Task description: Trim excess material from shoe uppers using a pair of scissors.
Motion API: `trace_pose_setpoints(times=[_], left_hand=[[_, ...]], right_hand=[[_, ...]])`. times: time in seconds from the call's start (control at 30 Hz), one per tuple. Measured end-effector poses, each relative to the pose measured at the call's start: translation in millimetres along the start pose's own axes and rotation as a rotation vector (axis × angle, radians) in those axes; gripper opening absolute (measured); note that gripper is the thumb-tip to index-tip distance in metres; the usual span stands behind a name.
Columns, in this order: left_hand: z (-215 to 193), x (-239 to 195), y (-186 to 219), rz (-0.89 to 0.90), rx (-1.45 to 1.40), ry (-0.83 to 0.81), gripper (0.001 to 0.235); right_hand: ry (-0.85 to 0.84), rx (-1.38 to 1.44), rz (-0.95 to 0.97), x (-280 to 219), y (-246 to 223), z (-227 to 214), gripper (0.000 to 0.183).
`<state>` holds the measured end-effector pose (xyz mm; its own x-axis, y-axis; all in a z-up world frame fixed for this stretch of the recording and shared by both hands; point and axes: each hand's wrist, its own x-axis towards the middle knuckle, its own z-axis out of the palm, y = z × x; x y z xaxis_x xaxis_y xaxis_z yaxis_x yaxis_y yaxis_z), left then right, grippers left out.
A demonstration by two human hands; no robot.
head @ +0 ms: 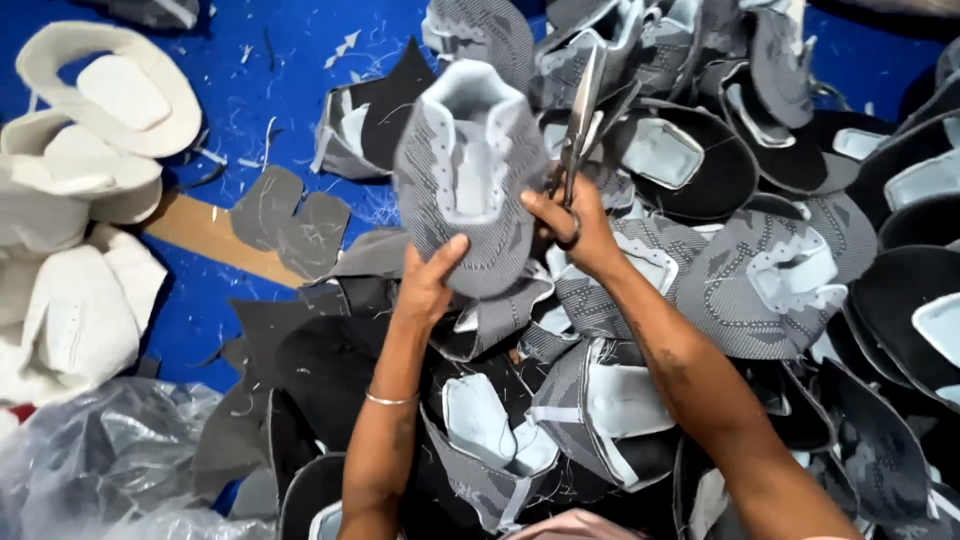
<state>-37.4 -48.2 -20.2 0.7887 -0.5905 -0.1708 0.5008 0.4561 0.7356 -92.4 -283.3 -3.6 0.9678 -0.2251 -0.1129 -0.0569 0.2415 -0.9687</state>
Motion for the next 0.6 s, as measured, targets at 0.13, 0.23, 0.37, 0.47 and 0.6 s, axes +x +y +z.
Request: trace_pose_setpoints(times=[0.13, 0.23, 0.37, 0.47, 0.6], left_hand=[[-8.5, -0.3, 15.5, 0.232, -0.052, 0.105, 0.049], [-14.1, 2.6, 28.2, 0.361, -0.075, 0.15, 0.048], [-26.5, 6.2, 29.2, 0.476, -0.023, 0.242, 0.045], [-40.7, 9.8, 15.3, 0.535, 0.086, 0.255, 0.038], [-35.7, 9.9, 13.2, 0.555, 0.178, 0.253, 0.033]], right_hand=[[0.103, -0.636, -0.406, -6.5, -20.1, 18.3, 0.049], [0.098, -1.069, -0.714, -9.9, -27.1, 22.3, 0.045], [-0.06, -1.235, -0.767, -15.2, -21.7, 30.0, 0.044], [-0.044, -1.254, -0.768, -14.9, -16.2, 32.6, 0.042], [0.023, -1.243, -0.74, -16.0, -17.9, 34.0, 0.04]])
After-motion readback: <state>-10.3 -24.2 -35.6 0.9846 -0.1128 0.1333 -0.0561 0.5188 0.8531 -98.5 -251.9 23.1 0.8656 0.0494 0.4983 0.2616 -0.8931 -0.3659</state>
